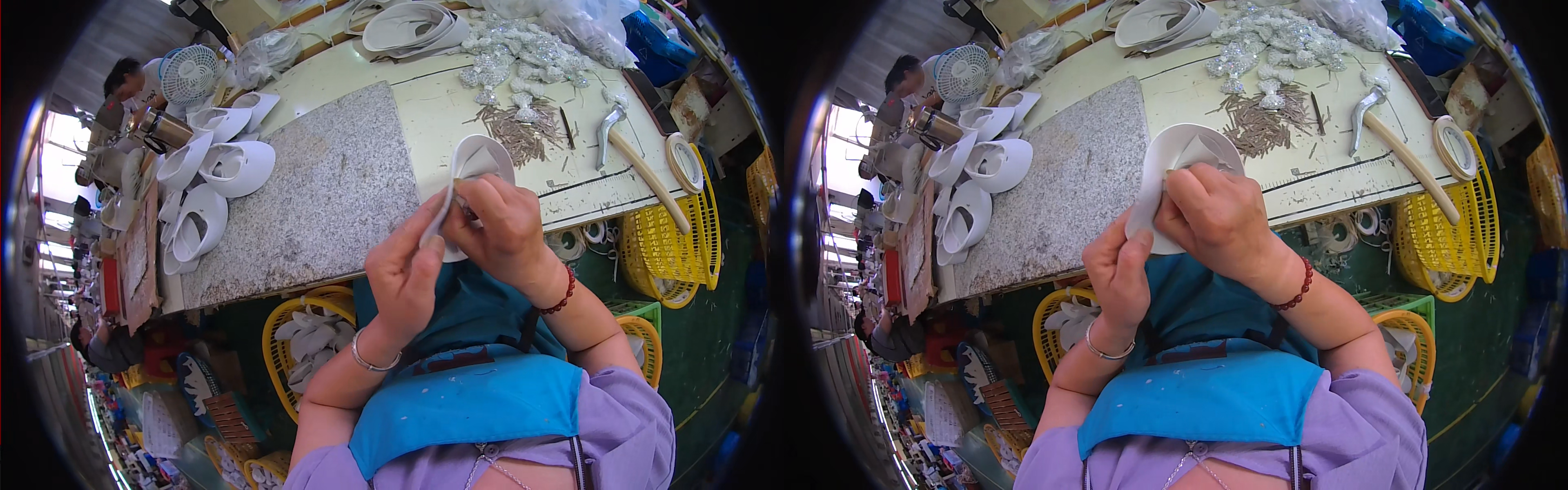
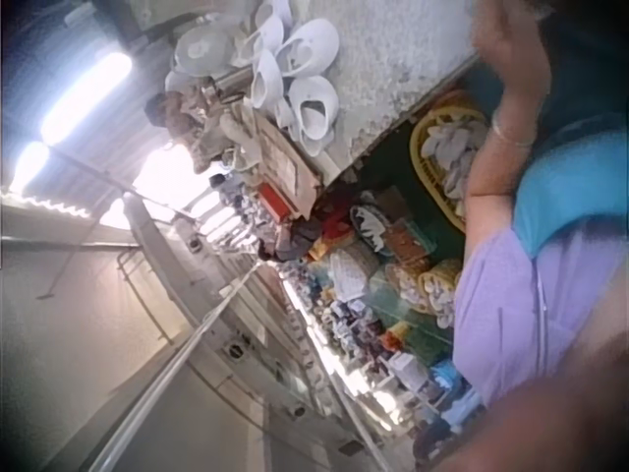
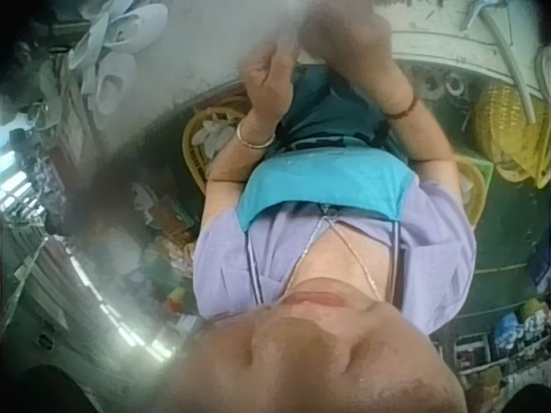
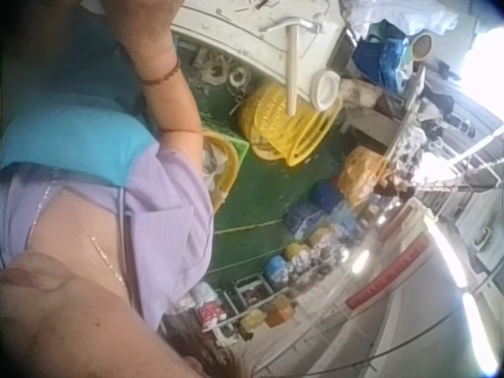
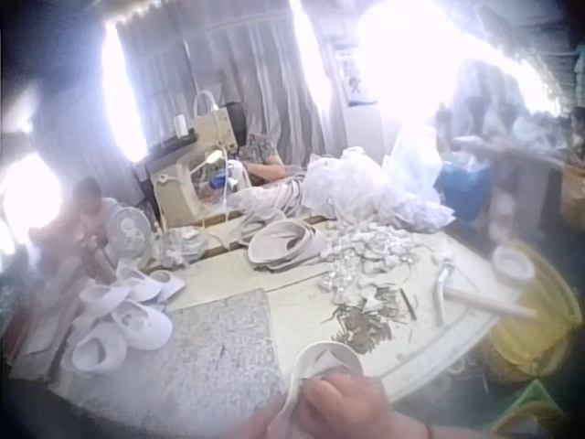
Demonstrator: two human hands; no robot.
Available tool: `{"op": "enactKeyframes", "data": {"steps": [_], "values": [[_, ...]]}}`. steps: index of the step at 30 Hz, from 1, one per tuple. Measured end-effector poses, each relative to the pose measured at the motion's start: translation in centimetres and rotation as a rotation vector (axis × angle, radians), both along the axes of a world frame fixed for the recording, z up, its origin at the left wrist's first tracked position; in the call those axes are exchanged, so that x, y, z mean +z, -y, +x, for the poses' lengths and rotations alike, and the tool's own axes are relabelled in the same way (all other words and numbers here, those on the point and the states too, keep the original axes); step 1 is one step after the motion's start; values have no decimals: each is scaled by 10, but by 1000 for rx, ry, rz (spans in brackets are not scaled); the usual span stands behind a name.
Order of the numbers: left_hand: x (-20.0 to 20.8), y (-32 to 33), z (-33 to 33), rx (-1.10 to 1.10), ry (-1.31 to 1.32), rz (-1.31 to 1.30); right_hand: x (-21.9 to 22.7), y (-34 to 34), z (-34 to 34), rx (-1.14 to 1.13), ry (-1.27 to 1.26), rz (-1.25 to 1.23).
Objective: The person attaches decorative ornaments to shoe uppers by hand, presses the components together, and taps them with a hammer on the table.
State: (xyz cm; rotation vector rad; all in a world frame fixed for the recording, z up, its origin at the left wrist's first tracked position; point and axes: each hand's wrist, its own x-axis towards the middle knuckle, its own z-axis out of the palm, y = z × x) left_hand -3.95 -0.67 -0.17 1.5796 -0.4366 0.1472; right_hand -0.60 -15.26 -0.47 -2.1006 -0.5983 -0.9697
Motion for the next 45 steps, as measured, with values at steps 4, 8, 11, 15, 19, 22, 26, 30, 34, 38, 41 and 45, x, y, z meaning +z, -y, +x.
{"op": "enactKeyframes", "data": {"steps": [4,8,11,15,19,22,26,30,34,38,41,45], "values": [[-7,1,3,-28,-162,-166,-6,0,4,-41,-6,5],[-4,4,7,-66,-295,-338,-5,-1,5,-74,-8,-37],[-8,-1,6,-77,-309,-359,-6,-4,4,-82,9,-74],[-11,3,0,45,-111,-216,-3,-11,0,-74,20,-46],[-10,3,2,33,-85,-112,-11,-7,3,-19,-58,28],[-13,0,6,9,-99,-98,-6,1,-3,130,-228,162],[-13,-2,9,44,-93,-114,7,10,-9,265,-293,158],[-8,-3,10,49,-158,-69,-2,17,-5,214,-173,23],[-12,-4,10,133,-70,51,-4,16,-5,195,-133,-11],[-13,-2,9,171,-64,42,-6,11,-5,205,-132,9],[-10,0,8,172,-70,82,-8,9,-7,185,-146,24],[-10,0,10,191,20,125,-9,5,-7,193,-192,102]]}}
